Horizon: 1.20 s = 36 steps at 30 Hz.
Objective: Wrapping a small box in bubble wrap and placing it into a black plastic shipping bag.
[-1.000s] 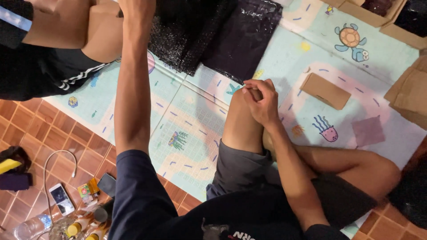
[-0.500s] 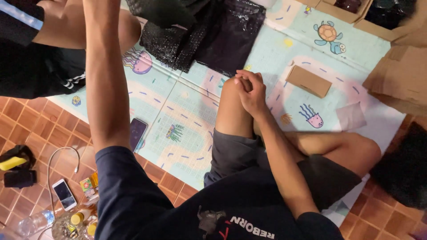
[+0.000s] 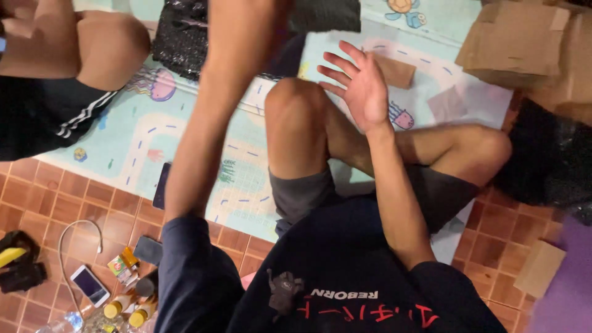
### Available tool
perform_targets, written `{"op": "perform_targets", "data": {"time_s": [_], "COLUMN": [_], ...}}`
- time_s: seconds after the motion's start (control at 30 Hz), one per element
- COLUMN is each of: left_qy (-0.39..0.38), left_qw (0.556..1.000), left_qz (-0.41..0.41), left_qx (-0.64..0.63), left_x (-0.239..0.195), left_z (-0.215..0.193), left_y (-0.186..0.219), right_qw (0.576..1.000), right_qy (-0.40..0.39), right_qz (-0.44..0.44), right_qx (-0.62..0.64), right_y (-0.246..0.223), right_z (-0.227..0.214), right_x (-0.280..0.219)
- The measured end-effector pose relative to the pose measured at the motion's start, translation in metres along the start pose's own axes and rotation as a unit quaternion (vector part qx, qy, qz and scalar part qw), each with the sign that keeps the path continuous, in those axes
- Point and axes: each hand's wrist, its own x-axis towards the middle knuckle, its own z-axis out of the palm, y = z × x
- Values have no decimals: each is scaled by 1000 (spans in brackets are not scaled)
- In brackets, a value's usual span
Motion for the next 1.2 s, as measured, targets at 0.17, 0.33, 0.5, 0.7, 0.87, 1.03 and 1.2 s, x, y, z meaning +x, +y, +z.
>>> {"op": "perform_targets", "data": {"time_s": [0.17, 0.33, 0.5, 0.7, 0.87, 1.03, 1.2], "left_qy": [-37, -148, -112, -271, -349, -476, -488], "left_qw": [997, 952, 867, 607, 692, 655, 642], "left_qz": [65, -34, -276, -567, -420, -417, -385], "left_qx": [29, -264, -400, -486, -471, -413, -449], "left_x": [-34, -97, -106, -172, -163, -166, -169], "left_z": [43, 120, 164, 301, 337, 340, 332], "left_y": [141, 219, 192, 148, 113, 134, 141], "right_qw": [971, 951, 943, 889, 731, 644, 614], "right_qy": [27, 303, 302, 323, 132, 6, 5], "right_qz": [43, 52, 133, 255, 398, 283, 306], "right_qx": [234, -43, -39, -202, -537, -711, -727], "right_y": [-43, 9, 88, 66, 52, 92, 85], "right_z": [-39, -133, -229, -157, -236, -294, -278], "right_x": [-29, -56, -58, -39, 0, -30, -51]}}
